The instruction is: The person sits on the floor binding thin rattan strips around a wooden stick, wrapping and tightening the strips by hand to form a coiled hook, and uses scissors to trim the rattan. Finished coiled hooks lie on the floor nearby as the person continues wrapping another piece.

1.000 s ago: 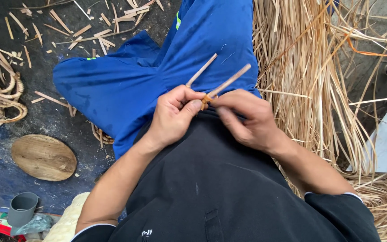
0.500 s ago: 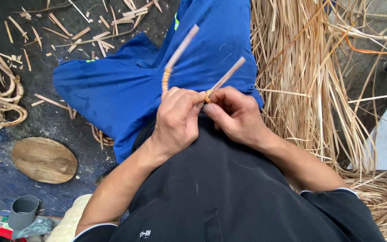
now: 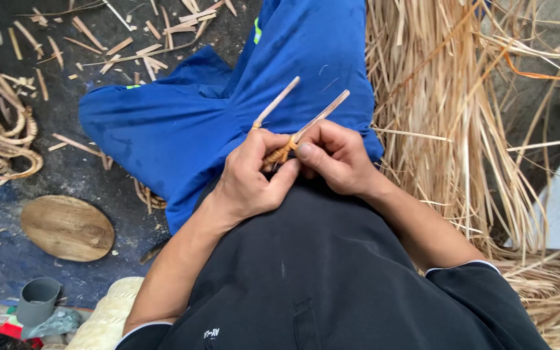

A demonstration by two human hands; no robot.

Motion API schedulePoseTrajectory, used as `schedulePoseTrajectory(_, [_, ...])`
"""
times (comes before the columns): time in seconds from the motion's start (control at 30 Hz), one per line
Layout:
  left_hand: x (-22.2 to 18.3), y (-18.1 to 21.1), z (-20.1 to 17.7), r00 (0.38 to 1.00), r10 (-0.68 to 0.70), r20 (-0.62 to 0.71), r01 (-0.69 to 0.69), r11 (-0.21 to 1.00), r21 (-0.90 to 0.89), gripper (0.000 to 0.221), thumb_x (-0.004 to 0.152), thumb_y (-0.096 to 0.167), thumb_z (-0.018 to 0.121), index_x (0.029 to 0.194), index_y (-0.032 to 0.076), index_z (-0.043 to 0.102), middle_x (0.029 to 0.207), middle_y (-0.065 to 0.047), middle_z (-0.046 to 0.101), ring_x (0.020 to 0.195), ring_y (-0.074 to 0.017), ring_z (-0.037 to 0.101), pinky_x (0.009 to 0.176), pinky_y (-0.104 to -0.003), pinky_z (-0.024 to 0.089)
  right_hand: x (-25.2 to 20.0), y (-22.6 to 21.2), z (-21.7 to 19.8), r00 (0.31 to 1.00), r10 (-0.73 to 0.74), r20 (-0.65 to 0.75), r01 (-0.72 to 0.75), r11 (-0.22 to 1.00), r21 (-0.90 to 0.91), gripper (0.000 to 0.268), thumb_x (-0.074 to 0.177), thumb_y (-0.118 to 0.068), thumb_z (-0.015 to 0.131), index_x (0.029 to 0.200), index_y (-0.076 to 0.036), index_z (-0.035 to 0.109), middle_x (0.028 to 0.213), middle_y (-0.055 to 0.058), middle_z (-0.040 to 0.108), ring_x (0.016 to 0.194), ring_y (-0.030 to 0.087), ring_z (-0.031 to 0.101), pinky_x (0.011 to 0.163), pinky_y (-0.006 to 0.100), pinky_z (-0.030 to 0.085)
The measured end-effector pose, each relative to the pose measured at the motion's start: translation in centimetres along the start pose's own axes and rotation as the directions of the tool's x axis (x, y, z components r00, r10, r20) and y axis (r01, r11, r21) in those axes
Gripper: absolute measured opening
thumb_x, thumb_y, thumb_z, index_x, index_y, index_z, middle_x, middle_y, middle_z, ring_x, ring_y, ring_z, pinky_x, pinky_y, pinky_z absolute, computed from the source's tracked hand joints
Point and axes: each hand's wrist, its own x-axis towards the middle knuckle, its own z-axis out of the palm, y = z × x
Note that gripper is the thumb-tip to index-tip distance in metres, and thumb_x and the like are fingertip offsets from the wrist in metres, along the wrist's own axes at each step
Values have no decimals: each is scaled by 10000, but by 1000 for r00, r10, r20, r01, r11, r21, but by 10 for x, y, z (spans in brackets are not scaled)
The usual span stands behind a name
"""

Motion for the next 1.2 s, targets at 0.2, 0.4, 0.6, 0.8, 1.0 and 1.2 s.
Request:
schedulePoseTrajectory(0.2, [-1,-6,-9,962,271,10,-264,927,268,324,883,33,831,1088,-20,585,955,-140,689,827,-262,724,727,-330,576,2,-7,1,981,194,-31,-193,981,8,196,1073,-182,570,969,-17,569,715,1,568,541,33,485,481,198,401])
schedulePoseTrajectory(0.4, [-3,-13,-9,952,304,28,-301,923,238,213,955,-37,756,1067,-25,576,915,-129,692,754,-233,712,693,-322,566,3,-15,4,978,207,-11,-206,977,50,209,1079,-182,566,933,-33,555,713,0,591,538,39,546,489,208,456])
schedulePoseTrajectory(0.6, [-5,-12,-10,926,376,19,-374,913,162,177,980,-49,712,1092,-21,577,908,-116,675,769,-195,681,719,-303,561,-6,-17,5,981,189,36,-188,982,-13,162,1034,-128,632,933,-31,550,723,14,623,576,53,606,494,212,459])
schedulePoseTrajectory(0.8, [-21,-19,-5,980,190,-62,-197,968,-156,176,1003,-27,696,1148,-23,596,1010,-98,674,789,-82,590,680,-220,485,5,-21,12,940,-286,189,341,824,-452,88,994,-39,696,1011,7,623,803,60,698,655,133,697,606,272,535])
schedulePoseTrajectory(1.0, [-22,-13,-2,984,107,-144,-148,937,-317,156,1004,-63,684,1099,14,586,981,-71,661,712,-18,510,621,-188,421,15,-3,25,741,-653,158,613,562,-555,173,978,-45,748,1028,-3,588,997,161,723,901,261,748,776,349,599])
schedulePoseTrajectory(1.2, [-1,0,-9,901,344,-265,-365,930,-35,207,962,-34,710,1069,30,545,963,-101,676,662,-44,510,589,-234,442,18,-19,46,789,-549,-274,507,835,-213,349,941,-54,796,1139,5,516,1115,122,690,981,195,728,902,303,608])
